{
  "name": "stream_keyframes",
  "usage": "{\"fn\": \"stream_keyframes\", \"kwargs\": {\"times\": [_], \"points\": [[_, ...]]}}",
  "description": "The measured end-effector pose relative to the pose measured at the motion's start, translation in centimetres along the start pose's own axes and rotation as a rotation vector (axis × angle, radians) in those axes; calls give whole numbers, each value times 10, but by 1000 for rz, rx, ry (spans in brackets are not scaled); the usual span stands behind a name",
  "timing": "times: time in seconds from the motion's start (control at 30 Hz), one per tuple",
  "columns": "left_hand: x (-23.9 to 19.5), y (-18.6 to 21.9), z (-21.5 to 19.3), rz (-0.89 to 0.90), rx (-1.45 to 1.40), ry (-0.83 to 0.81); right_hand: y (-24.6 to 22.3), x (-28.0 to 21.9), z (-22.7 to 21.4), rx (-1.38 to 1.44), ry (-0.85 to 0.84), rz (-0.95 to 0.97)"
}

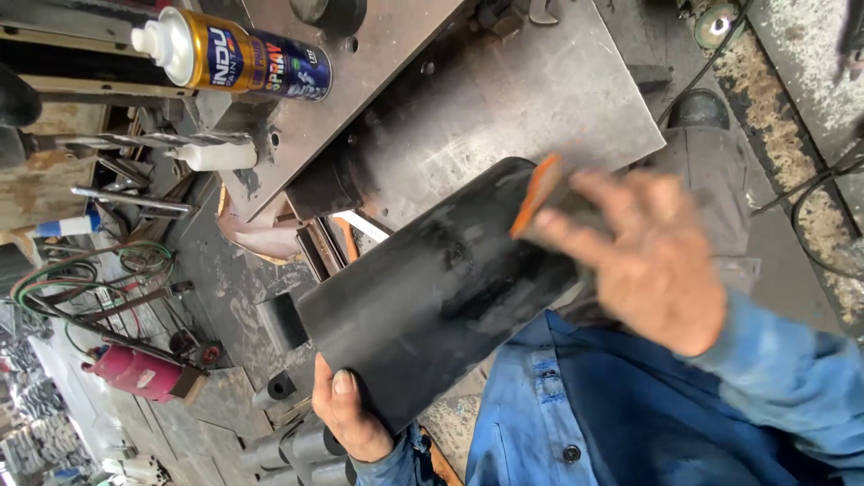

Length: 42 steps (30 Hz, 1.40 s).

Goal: Finishing and cleaning a large black cylindrical rubber industrial part using an angle grinder, spray, and cloth.

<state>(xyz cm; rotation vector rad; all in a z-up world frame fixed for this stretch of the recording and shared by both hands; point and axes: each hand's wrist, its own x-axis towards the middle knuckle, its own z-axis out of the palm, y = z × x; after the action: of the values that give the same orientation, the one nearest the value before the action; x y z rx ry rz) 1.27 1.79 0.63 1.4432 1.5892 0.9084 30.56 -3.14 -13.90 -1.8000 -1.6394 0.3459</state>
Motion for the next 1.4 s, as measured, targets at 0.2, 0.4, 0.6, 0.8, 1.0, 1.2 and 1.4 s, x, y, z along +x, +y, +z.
{"fn": "stream_keyframes", "kwargs": {"times": [0.2, 0.4, 0.6, 0.8, 1.0, 1.2, 1.4], "points": [[8, 1, -5, -13, -17, -11, 19, -6, 6, -24, 9, -38], [10, 0, -3, -40, -36, 16, 8, -17, -8, -62, 60, 148], [17, 10, 0, -22, 5, 10, -8, -8, 10, 103, 74, -57], [26, 14, 3, -41, -55, -20, 7, -17, 2, -46, 13, 151], [28, -10, -9, -65, -103, 23, -59, -3, 3, 192, 104, -115], [21, -27, -17, -74, -125, 74, -9, -12, 9, -47, -92, -52], [12, -40, -22, -110, -108, 119, -45, -12, -16, -9, 144, 6]]}}
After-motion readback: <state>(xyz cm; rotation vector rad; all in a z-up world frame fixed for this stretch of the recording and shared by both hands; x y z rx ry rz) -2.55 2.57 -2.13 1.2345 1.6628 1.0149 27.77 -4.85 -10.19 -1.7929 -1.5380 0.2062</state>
